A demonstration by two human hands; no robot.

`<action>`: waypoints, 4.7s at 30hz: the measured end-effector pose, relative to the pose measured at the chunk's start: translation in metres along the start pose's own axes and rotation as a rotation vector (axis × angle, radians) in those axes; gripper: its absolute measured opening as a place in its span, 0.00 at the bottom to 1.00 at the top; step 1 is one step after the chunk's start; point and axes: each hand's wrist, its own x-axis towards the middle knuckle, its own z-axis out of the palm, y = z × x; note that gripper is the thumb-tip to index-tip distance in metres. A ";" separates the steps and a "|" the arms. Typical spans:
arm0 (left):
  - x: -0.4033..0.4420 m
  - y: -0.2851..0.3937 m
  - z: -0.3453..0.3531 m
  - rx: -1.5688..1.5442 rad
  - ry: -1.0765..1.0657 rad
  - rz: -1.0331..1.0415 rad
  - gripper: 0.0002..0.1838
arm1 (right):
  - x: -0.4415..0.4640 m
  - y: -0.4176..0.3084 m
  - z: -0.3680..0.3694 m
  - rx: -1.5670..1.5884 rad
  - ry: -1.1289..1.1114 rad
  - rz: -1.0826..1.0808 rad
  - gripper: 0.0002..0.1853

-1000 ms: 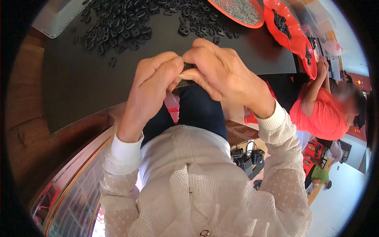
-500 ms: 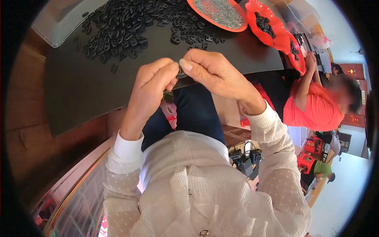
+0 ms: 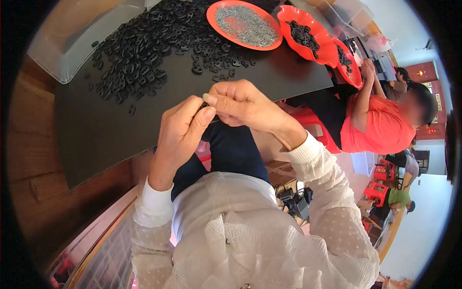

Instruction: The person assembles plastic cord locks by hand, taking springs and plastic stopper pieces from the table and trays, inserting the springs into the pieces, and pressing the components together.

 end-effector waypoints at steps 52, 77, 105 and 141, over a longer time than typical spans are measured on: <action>0.006 0.011 -0.001 -0.315 0.034 -0.314 0.19 | -0.049 -0.074 -0.188 -1.020 0.811 -0.268 0.19; 0.005 0.009 -0.013 -0.167 -0.087 -0.178 0.18 | 0.072 -0.019 -0.047 -1.447 0.215 -0.498 0.15; 0.004 0.012 -0.012 -0.159 -0.071 -0.179 0.17 | 0.131 -0.012 -0.036 -1.658 0.153 -0.650 0.07; 0.021 0.032 0.001 -0.423 0.252 -0.458 0.12 | 0.021 -0.010 -0.021 -0.278 -0.033 -0.394 0.10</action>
